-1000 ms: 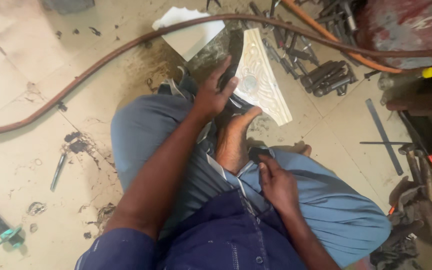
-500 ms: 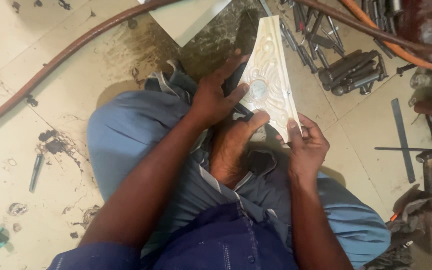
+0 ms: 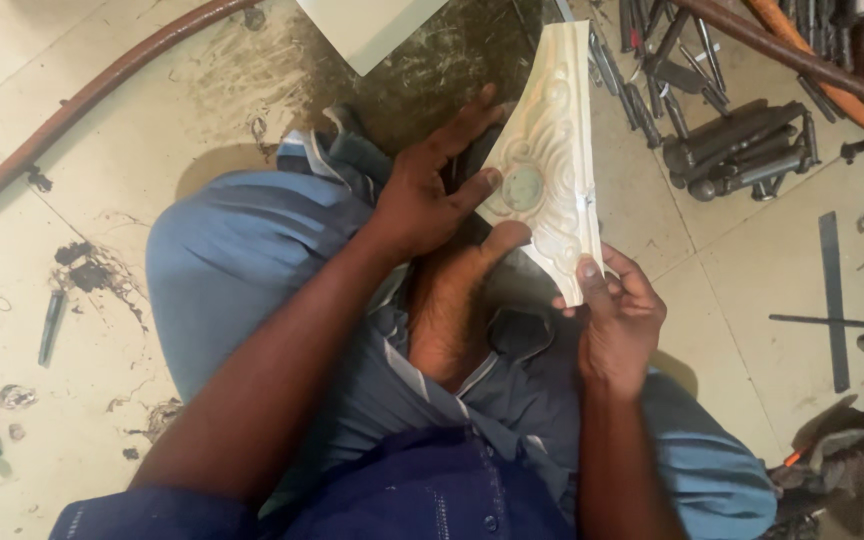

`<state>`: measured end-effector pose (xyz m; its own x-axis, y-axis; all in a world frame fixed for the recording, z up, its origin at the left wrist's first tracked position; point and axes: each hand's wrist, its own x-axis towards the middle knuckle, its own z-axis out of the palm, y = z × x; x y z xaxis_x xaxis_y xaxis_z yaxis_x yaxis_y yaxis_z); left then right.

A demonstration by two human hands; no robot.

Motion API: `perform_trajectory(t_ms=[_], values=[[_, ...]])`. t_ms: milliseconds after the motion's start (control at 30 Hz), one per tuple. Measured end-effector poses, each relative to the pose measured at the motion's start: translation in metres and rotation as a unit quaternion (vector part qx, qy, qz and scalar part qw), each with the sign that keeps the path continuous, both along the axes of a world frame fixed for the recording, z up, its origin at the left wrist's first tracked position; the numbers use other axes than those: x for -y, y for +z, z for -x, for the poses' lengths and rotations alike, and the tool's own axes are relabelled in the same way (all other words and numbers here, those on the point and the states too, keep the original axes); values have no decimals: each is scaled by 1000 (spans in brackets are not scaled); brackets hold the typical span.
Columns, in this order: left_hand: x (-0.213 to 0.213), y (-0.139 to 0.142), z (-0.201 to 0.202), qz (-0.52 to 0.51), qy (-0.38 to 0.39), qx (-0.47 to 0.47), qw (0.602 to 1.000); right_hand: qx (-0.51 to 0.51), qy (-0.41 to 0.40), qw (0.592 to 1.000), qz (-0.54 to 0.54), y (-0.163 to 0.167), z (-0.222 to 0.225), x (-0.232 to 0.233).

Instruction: The person sits cross-legged on the workshop floor with a carved decorative panel on their lap. They mark the panel with an orange pencil, then hold a punch against the surface and strike it with a hammer to work the ornament's details, repositioning the panel between strikes.

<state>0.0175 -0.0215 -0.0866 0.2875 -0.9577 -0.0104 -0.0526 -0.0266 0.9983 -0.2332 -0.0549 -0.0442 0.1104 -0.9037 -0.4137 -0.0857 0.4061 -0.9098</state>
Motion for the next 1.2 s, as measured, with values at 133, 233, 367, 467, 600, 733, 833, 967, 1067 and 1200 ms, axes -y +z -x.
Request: perform_trajectory(t_ms=[133,233,367,467,600,733,833,967,1067,1200], values=[[-1,3,2,-1,-6,-12,1000,-2,6,1000,-10,-3,6,0],[1,4,3,2,-12,-20,1000,-3,9,1000,-22,-4,10,2],[3,2,8,15,-14,-43,999,0,7,1000,-30,-7,17,4],[4,-2,12,14,-10,-32,999,17,7,1000,-19,-10,22,4],[6,-6,17,36,-10,-52,998,33,19,999,5,-11,27,4],[7,-7,18,25,2,-25,999,17,17,1000,-4,-10,25,3],[7,-5,16,32,24,-24,999,41,21,999,-3,-11,20,2],[4,-3,10,35,38,1,999,60,10,998,-2,-10,16,-3],[4,-6,6,33,36,25,998,77,10,997,4,-8,17,-6],[7,-15,1,51,42,-111,992,50,-9,999,-21,-4,23,-8]])
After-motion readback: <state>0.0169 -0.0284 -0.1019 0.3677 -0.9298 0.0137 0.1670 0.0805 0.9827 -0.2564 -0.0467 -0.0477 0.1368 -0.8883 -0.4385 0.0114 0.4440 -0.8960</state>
